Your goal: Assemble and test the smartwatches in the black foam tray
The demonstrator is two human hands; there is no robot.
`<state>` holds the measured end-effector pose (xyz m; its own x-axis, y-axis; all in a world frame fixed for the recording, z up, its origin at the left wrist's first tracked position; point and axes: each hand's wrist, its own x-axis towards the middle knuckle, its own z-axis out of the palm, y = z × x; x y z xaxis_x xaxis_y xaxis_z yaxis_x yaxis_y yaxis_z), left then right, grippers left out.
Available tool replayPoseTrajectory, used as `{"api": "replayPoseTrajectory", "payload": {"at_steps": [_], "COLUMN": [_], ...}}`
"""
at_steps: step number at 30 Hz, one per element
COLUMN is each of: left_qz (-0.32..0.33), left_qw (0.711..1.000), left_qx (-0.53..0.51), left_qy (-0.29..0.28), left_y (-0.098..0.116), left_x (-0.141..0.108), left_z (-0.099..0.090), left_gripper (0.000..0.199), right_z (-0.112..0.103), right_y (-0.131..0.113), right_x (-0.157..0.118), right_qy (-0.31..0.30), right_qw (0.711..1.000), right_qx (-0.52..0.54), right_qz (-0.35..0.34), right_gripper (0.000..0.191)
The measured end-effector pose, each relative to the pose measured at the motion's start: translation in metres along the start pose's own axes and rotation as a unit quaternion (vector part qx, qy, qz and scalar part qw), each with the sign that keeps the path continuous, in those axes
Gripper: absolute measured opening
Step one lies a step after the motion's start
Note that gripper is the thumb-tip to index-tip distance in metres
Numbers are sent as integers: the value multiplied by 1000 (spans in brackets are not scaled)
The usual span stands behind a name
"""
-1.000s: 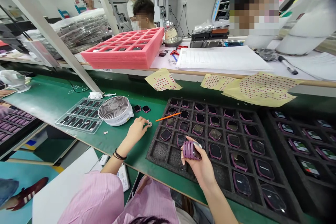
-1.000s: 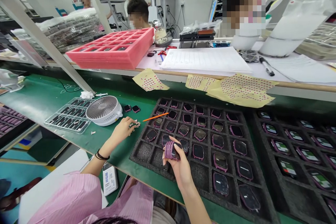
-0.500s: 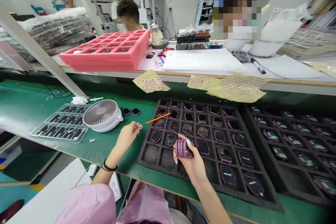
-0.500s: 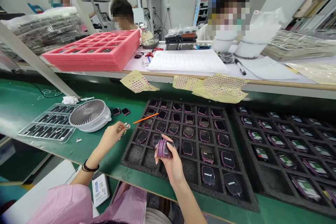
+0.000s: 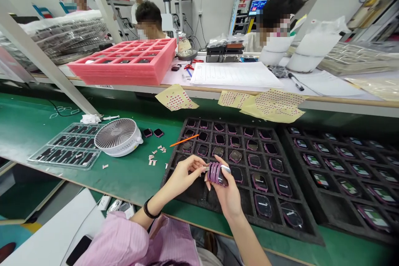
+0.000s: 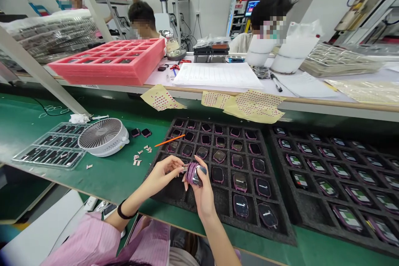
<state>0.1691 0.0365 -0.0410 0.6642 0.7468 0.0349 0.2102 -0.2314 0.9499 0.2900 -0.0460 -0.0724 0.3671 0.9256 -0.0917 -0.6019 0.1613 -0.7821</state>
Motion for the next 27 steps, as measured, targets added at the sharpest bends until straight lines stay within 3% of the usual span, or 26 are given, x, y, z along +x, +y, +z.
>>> {"api": "replayPoseTrajectory", "payload": {"at_steps": [14, 20, 27], "left_qz": [-1, -57, -70], "left_qw": [1000, 988, 975], "left_qx": [3, -110, -67], "left_qy": [-21, -93, -200], "left_y": [11, 15, 20], "left_x": [1, 3, 8], "left_z": [1, -4, -20], "left_gripper": [19, 27, 25], "right_z": [-3, -7, -8], "right_y": [-3, -11, -15], "right_x": [-9, -11, -13], "right_qy": [-9, -57, -94], "right_qw": [1000, 998, 993], "right_qx": [-19, -23, -64], "right_qz": [3, 12, 44], "right_gripper": [42, 45, 47]}}
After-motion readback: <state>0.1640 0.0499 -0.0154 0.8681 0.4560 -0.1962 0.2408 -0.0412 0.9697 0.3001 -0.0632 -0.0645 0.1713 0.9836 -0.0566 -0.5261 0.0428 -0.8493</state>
